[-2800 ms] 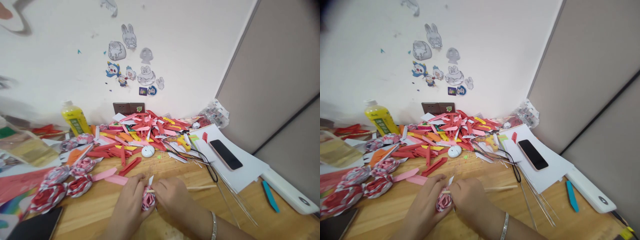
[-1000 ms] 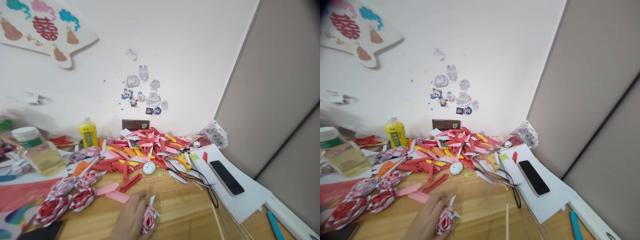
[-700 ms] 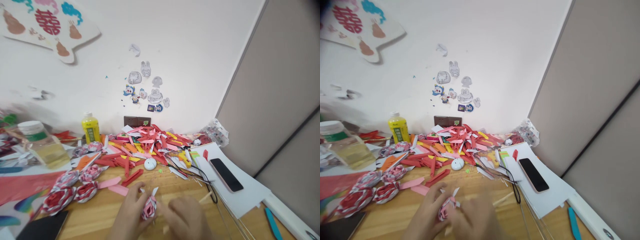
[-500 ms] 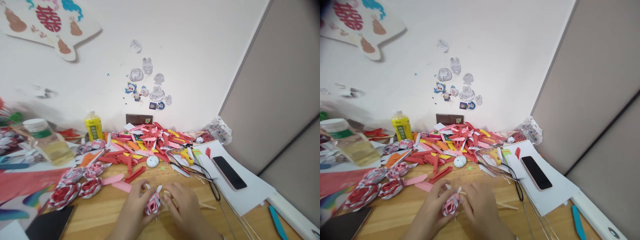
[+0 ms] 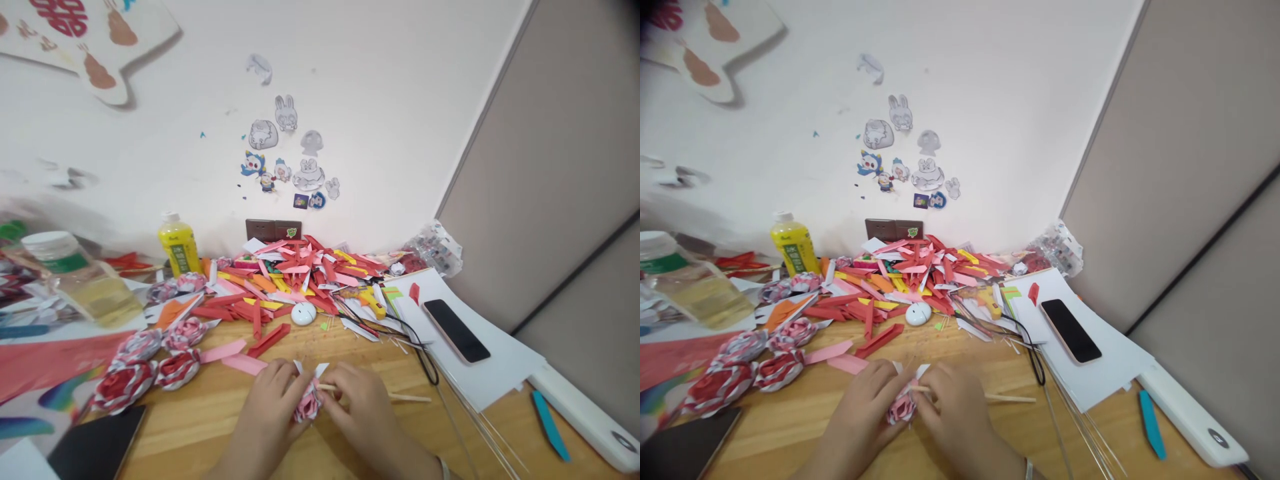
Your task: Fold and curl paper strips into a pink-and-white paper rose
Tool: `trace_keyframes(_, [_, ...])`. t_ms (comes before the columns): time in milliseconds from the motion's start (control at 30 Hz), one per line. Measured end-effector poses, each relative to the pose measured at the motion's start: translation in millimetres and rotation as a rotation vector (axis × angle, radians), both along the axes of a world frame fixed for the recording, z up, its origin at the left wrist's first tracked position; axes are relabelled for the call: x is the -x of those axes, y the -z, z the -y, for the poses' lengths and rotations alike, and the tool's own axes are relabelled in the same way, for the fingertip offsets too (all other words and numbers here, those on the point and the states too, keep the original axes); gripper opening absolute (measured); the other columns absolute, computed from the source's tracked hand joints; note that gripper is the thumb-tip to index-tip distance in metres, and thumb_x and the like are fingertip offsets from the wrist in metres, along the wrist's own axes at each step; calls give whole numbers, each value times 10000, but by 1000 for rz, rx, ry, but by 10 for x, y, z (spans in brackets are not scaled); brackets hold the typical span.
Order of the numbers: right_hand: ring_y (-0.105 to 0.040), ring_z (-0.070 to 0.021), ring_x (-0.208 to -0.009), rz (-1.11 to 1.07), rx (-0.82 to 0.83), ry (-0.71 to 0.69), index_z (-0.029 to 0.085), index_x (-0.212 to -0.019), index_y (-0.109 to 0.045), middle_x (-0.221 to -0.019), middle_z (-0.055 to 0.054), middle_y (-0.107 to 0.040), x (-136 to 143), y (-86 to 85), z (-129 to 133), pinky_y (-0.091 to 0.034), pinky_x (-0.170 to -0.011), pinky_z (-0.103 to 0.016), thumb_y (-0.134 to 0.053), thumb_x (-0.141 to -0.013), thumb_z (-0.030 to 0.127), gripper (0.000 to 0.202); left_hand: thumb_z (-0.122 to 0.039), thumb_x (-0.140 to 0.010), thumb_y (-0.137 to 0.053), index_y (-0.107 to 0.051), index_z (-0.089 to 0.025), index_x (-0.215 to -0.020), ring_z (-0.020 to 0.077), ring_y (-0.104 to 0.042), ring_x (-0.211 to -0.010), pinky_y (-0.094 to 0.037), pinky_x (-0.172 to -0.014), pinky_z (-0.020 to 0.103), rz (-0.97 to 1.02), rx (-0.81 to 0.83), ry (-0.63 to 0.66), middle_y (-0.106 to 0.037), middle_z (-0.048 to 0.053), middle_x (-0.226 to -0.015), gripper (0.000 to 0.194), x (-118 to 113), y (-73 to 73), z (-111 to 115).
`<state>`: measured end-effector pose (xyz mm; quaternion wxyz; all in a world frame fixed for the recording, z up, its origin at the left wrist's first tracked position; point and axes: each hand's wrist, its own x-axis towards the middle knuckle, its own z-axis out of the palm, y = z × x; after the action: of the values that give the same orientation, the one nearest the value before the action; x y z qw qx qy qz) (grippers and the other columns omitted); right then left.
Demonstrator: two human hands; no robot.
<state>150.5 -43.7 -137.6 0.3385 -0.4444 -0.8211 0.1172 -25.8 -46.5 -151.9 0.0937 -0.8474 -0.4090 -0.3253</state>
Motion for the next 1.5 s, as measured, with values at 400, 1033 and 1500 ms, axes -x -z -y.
trace_keyframes(400, [-530,-142,-596,64,-209,-6,192,-770,-564,-687,-1,-605,10,-3,26,-280,-530,-267,-416,-932,217,221,-156,-789,-559,-569,-159,-1062,231,-548,-787,-493,-664,348,-51,-127,-2,-612,69,-827,273,-16,-19,8])
trace_keyframes(1033, [-525,-163,-587,68,-314,13,201,-756,-518,-670,-14,-576,32,-7,104,-281,-535,-277,-380,-866,151,184,-175,-855,-461,-599,-153,-1038,235,-562,-814,-487,-704,354,-57,-229,34,-632,80,-820,230,-18,-46,35])
trace_keyframes(1500, [-524,-161,-584,78,-335,1,199,-754,-549,-663,-14,-586,-16,-86,91,-294,-538,-282,-348,-955,247,289,-223,-891,-443,-604,-149,-1015,237,-563,-829,-484,-712,358,-49,-264,34,-636,87,-828,217,3,-55,31])
